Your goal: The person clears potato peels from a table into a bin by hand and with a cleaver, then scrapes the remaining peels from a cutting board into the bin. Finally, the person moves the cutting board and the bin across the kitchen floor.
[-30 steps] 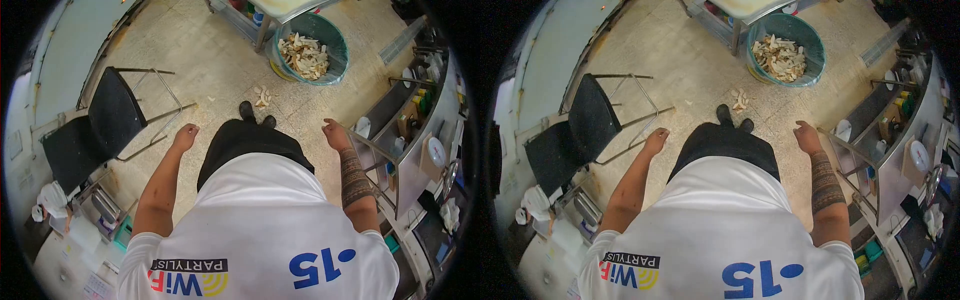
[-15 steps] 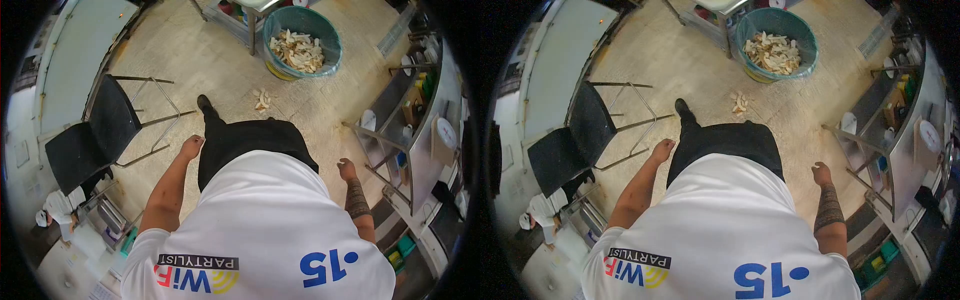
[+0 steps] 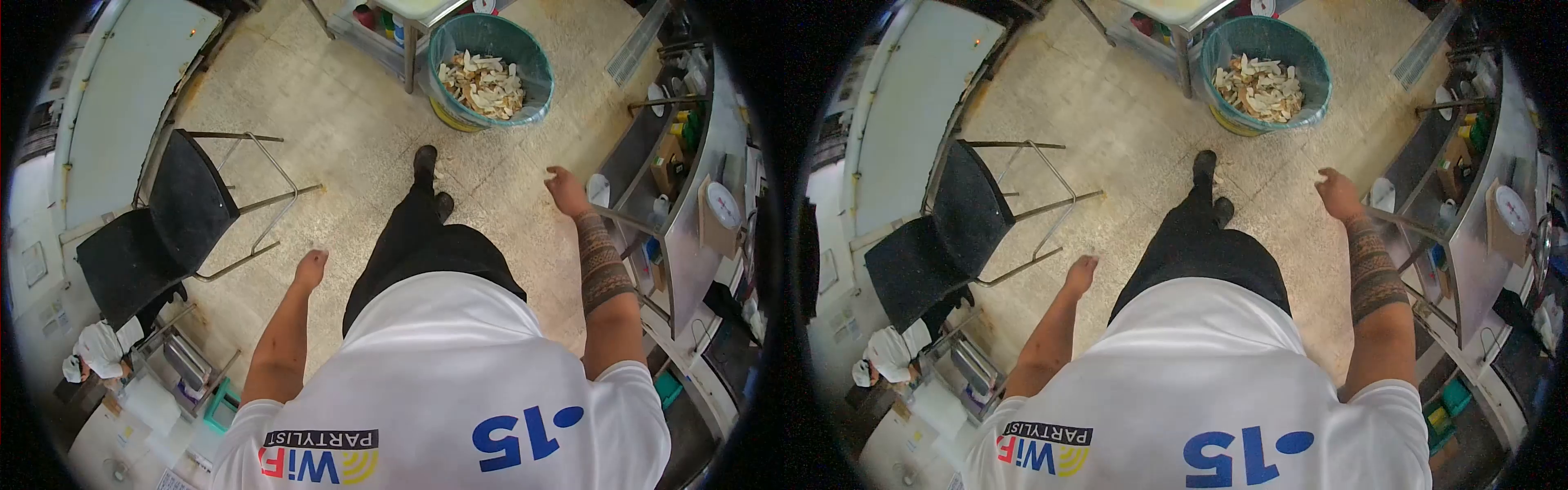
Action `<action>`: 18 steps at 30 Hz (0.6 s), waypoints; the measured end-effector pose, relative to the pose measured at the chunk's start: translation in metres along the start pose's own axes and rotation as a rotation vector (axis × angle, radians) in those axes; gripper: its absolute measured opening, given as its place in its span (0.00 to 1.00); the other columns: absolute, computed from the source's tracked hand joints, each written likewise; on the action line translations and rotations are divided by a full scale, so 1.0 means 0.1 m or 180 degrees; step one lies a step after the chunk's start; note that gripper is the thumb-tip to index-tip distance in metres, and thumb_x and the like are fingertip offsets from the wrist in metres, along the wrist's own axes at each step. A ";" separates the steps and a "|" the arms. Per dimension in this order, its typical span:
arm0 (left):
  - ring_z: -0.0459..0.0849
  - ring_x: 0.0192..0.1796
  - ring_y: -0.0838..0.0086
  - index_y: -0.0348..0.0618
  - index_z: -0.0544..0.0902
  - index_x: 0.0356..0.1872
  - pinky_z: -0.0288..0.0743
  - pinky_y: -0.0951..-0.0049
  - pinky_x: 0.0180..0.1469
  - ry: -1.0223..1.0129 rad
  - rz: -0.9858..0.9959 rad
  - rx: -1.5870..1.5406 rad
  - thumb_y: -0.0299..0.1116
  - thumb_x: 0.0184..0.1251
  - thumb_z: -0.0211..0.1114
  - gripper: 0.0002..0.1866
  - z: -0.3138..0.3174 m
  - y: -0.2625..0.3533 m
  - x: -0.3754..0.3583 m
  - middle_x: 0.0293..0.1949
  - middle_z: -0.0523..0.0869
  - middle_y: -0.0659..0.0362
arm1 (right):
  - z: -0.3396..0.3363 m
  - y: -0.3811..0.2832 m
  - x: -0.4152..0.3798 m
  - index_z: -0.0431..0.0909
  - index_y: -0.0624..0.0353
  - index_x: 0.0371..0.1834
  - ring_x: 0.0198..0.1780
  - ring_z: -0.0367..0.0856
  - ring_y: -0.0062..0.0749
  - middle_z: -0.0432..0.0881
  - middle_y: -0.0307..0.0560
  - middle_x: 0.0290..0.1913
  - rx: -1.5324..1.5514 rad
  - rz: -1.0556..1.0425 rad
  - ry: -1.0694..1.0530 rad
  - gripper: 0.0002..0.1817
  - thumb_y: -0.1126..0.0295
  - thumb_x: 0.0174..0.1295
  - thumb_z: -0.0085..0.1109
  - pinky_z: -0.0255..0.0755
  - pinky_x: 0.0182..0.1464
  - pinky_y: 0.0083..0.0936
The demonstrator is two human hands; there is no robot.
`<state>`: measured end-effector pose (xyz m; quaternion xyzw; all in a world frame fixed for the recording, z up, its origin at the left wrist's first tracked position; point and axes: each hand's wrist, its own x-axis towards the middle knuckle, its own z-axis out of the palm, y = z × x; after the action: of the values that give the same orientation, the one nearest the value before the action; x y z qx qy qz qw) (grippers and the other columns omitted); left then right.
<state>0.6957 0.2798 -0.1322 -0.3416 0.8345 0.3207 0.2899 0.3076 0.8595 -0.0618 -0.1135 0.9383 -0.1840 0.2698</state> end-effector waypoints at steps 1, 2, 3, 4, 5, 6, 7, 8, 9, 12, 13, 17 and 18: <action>0.85 0.62 0.46 0.33 0.85 0.60 0.76 0.55 0.66 -0.0003 -0.0056 0.0078 0.52 0.80 0.58 0.28 0.04 -0.17 -0.01 0.58 0.88 0.38 | -0.08 -0.11 0.06 0.79 0.65 0.66 0.52 0.89 0.54 0.89 0.62 0.47 0.0121 -0.0037 0.0077 0.24 0.63 0.72 0.63 0.80 0.57 0.43; 0.85 0.62 0.46 0.33 0.85 0.60 0.76 0.55 0.66 -0.0002 -0.0111 0.0153 0.52 0.80 0.57 0.28 0.05 -0.29 -0.03 0.58 0.88 0.38 | -0.16 -0.23 0.10 0.79 0.66 0.66 0.50 0.89 0.51 0.89 0.61 0.46 0.0242 -0.0078 0.0157 0.24 0.63 0.73 0.63 0.81 0.55 0.41; 0.85 0.62 0.46 0.33 0.85 0.59 0.76 0.55 0.66 -0.0044 -0.0288 0.0145 0.52 0.80 0.57 0.28 0.02 -0.35 -0.06 0.58 0.88 0.38 | -0.22 -0.36 0.08 0.79 0.64 0.66 0.49 0.89 0.48 0.89 0.58 0.45 0.0301 -0.0054 0.0219 0.23 0.64 0.73 0.63 0.81 0.55 0.39; 0.85 0.62 0.46 0.33 0.86 0.59 0.76 0.55 0.66 -0.0078 -0.0460 0.0130 0.51 0.80 0.57 0.28 -0.01 -0.37 -0.08 0.58 0.88 0.38 | -0.24 -0.48 0.06 0.79 0.64 0.66 0.49 0.89 0.50 0.89 0.59 0.45 0.0322 -0.0082 0.0275 0.22 0.64 0.72 0.63 0.81 0.55 0.39; 0.85 0.62 0.45 0.33 0.86 0.59 0.76 0.55 0.66 -0.0106 -0.0627 0.0108 0.51 0.80 0.57 0.28 -0.03 -0.37 -0.08 0.58 0.88 0.38 | -0.27 -0.61 0.03 0.79 0.65 0.65 0.49 0.89 0.52 0.89 0.60 0.46 0.0341 -0.0116 0.0339 0.22 0.65 0.72 0.63 0.81 0.56 0.40; 0.85 0.62 0.45 0.33 0.86 0.58 0.76 0.55 0.66 -0.0053 -0.0611 0.0049 0.51 0.80 0.57 0.28 -0.07 -0.33 -0.08 0.58 0.88 0.38 | -0.32 -0.71 0.04 0.80 0.65 0.64 0.49 0.89 0.54 0.89 0.61 0.47 0.0358 -0.0160 0.0410 0.22 0.65 0.72 0.63 0.81 0.56 0.41; 0.85 0.62 0.45 0.32 0.86 0.58 0.77 0.55 0.66 0.0005 -0.0593 -0.0015 0.51 0.80 0.58 0.28 -0.12 -0.26 -0.09 0.58 0.88 0.39 | -0.31 -0.77 0.09 0.80 0.64 0.65 0.47 0.89 0.51 0.89 0.59 0.46 0.0542 -0.0166 0.0430 0.22 0.66 0.72 0.63 0.81 0.54 0.38; 0.85 0.62 0.45 0.32 0.86 0.57 0.77 0.56 0.66 0.0062 -0.0572 -0.0073 0.51 0.80 0.58 0.27 -0.18 -0.19 -0.06 0.58 0.88 0.39 | -0.32 -0.83 0.20 0.81 0.64 0.64 0.47 0.89 0.50 0.89 0.59 0.46 0.0703 -0.0303 0.0605 0.21 0.66 0.72 0.63 0.81 0.54 0.38; 0.86 0.62 0.46 0.33 0.86 0.57 0.77 0.56 0.66 0.0087 -0.0450 -0.0117 0.50 0.80 0.58 0.27 -0.26 -0.08 -0.02 0.58 0.88 0.39 | -0.32 -0.95 0.30 0.81 0.64 0.64 0.46 0.89 0.49 0.89 0.58 0.46 0.0869 -0.0432 0.0774 0.21 0.66 0.72 0.63 0.81 0.53 0.38; 0.86 0.61 0.46 0.34 0.87 0.56 0.77 0.56 0.65 0.0135 0.0006 -0.0126 0.50 0.80 0.59 0.26 -0.46 0.21 0.22 0.56 0.89 0.39 | -0.56 -1.75 0.59 0.84 0.64 0.59 0.48 0.89 0.48 0.89 0.58 0.46 0.1302 -0.0743 0.1303 0.17 0.66 0.72 0.63 0.81 0.53 0.38; 0.86 0.60 0.46 0.34 0.87 0.56 0.78 0.56 0.64 0.0144 0.0217 -0.0067 0.50 0.80 0.60 0.26 -0.53 0.30 0.33 0.56 0.89 0.39 | -0.66 -2.07 0.73 0.84 0.64 0.58 0.49 0.89 0.49 0.89 0.59 0.47 0.1559 -0.0888 0.1470 0.17 0.66 0.72 0.63 0.81 0.53 0.38; 0.87 0.58 0.47 0.37 0.87 0.56 0.79 0.55 0.61 0.0144 0.0625 -0.0050 0.50 0.80 0.61 0.24 -0.88 0.69 0.85 0.53 0.90 0.42 | -1.10 -3.24 1.55 0.85 0.64 0.55 0.53 0.87 0.55 0.88 0.63 0.50 0.1478 -0.1282 0.1539 0.20 0.59 0.71 0.62 0.79 0.57 0.44; 0.87 0.58 0.47 0.37 0.87 0.56 0.79 0.55 0.61 0.0164 0.0712 -0.0063 0.50 0.79 0.61 0.24 -0.99 0.83 1.00 0.53 0.90 0.43 | -1.16 -3.46 1.83 0.84 0.64 0.56 0.54 0.87 0.55 0.88 0.64 0.49 0.1462 -0.1238 0.1480 0.21 0.57 0.71 0.62 0.79 0.57 0.44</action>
<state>0.5467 0.2156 -0.1128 -0.2573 0.8714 0.3504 0.2273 0.1319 0.5215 0.0856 -0.1812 0.8698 -0.4581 0.0282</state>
